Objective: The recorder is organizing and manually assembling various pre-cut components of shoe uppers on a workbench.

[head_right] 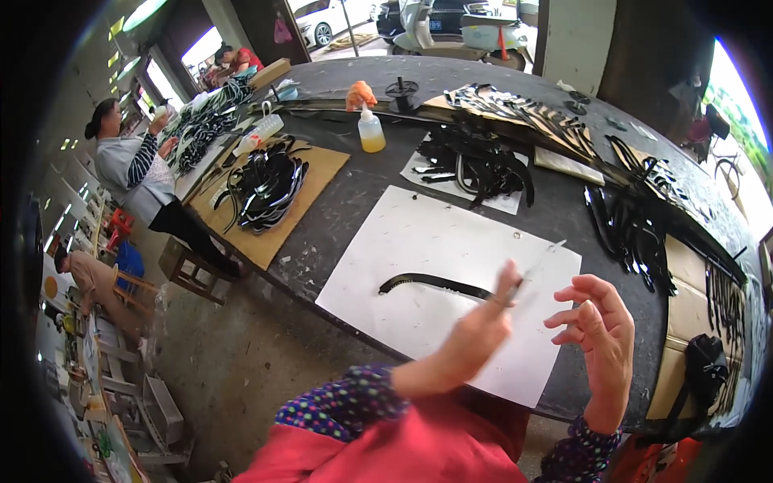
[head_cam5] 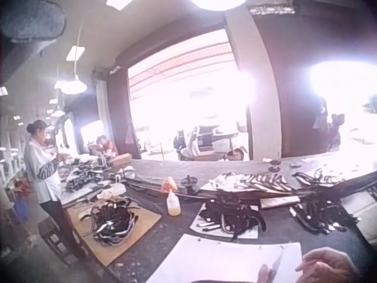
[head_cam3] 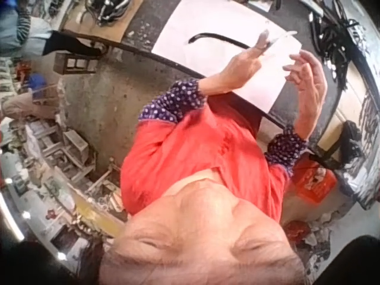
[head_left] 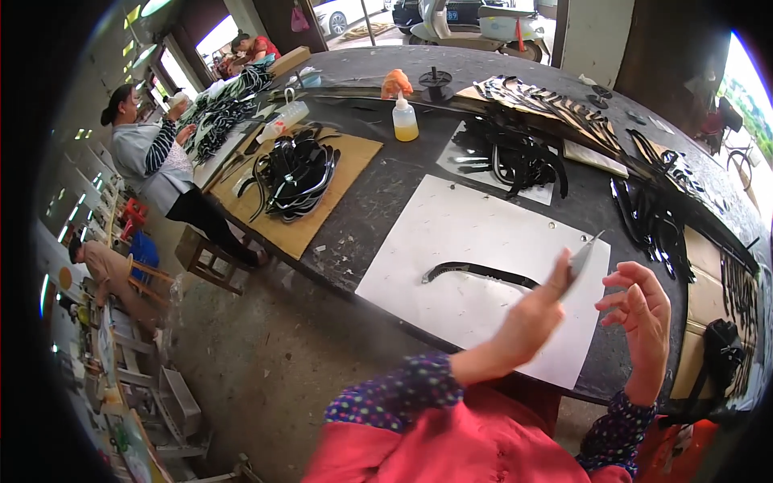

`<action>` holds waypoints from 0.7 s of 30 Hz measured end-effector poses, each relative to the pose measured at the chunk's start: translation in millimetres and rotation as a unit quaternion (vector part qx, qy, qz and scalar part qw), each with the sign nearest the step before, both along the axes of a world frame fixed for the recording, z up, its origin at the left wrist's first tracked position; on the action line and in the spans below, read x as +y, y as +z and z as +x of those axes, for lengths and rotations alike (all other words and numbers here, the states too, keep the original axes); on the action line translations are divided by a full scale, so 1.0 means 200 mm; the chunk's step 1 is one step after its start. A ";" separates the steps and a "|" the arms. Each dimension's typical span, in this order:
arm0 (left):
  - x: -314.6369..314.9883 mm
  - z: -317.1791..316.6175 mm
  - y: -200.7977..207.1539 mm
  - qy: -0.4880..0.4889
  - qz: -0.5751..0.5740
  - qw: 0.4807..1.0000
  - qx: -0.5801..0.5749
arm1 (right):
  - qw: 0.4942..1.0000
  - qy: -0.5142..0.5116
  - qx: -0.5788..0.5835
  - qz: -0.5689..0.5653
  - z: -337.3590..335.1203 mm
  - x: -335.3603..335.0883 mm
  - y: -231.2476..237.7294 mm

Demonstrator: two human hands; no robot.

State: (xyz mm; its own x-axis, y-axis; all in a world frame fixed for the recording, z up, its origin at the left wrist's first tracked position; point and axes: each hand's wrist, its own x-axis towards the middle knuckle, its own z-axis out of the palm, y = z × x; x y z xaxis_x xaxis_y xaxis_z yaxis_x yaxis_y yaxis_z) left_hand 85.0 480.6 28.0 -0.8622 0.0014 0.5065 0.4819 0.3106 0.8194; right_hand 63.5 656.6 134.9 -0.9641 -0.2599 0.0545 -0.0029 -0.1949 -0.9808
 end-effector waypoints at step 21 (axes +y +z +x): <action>-2.51 -0.62 0.15 0.361 -0.440 0.816 0.103 | 0.938 -0.274 -0.066 0.200 0.27 0.31 -0.83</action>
State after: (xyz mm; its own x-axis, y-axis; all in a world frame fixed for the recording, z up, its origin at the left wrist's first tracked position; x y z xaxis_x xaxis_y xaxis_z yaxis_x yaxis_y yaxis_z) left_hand -38.8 -21.4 58.8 -0.6963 -0.0288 0.7172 0.0120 0.9986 0.0517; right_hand 117.0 717.7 -31.4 -0.9506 0.3023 -0.0707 0.1313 0.1850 -0.9739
